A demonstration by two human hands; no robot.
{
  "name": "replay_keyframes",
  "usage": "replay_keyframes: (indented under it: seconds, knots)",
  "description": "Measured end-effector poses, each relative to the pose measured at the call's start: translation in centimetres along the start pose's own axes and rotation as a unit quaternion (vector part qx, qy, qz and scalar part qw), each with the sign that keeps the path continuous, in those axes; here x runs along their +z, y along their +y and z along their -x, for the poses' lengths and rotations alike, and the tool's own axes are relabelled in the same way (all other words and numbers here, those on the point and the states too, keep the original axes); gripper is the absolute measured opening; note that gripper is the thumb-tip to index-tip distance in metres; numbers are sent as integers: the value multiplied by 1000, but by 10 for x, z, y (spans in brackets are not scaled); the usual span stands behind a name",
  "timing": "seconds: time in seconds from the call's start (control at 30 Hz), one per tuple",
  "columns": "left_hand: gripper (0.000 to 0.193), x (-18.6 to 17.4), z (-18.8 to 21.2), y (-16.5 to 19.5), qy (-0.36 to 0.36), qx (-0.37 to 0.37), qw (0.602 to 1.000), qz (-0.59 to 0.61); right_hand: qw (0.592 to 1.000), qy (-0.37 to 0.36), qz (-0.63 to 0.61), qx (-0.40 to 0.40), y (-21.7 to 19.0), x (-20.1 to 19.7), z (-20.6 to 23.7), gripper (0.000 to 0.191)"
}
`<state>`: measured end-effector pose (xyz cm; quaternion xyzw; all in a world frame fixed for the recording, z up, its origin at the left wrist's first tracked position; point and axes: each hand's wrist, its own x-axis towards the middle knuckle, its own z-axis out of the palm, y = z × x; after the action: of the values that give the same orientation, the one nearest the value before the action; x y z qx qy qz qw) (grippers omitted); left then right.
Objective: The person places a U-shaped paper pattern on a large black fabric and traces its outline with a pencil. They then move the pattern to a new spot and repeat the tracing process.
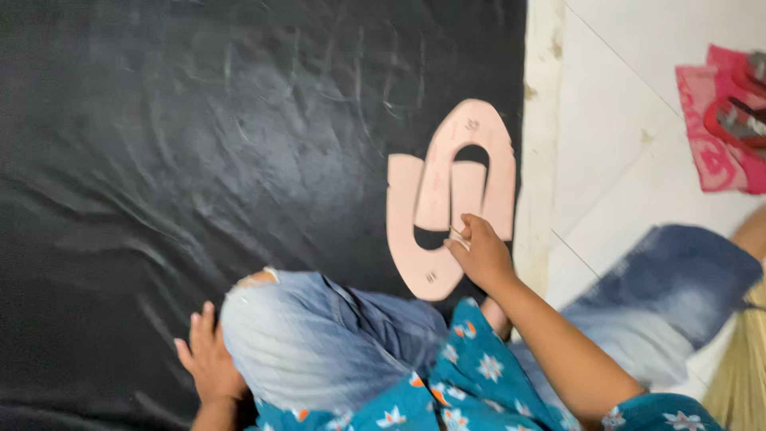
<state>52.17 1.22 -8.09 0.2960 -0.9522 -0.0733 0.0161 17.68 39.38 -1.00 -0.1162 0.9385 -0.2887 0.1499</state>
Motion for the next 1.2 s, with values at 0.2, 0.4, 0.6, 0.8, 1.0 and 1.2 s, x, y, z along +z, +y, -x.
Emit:
replay_keyframes:
  seconds: [0.2,0.4,0.6,0.8,1.0,1.2]
  knots:
    - [29,-70,-89,43,109,-117,976,146,998,57,41,11,43,3,30,60]
    - [31,-75,-152,191,68,75,939,328,998,45,14,31,45,5,39,63]
    - [58,-17,-131,307,-191,-3,909,371,998,42,-37,19,55,7,42,69]
    - [62,-4,-119,302,-272,-94,839,461,993,38,-110,33,72,13,36,68]
    - [73,-7,-114,306,-198,22,932,302,988,5,-134,82,72,14,36,65]
    - [81,-21,-115,314,-243,12,943,227,993,-14,-98,67,67,9,42,63]
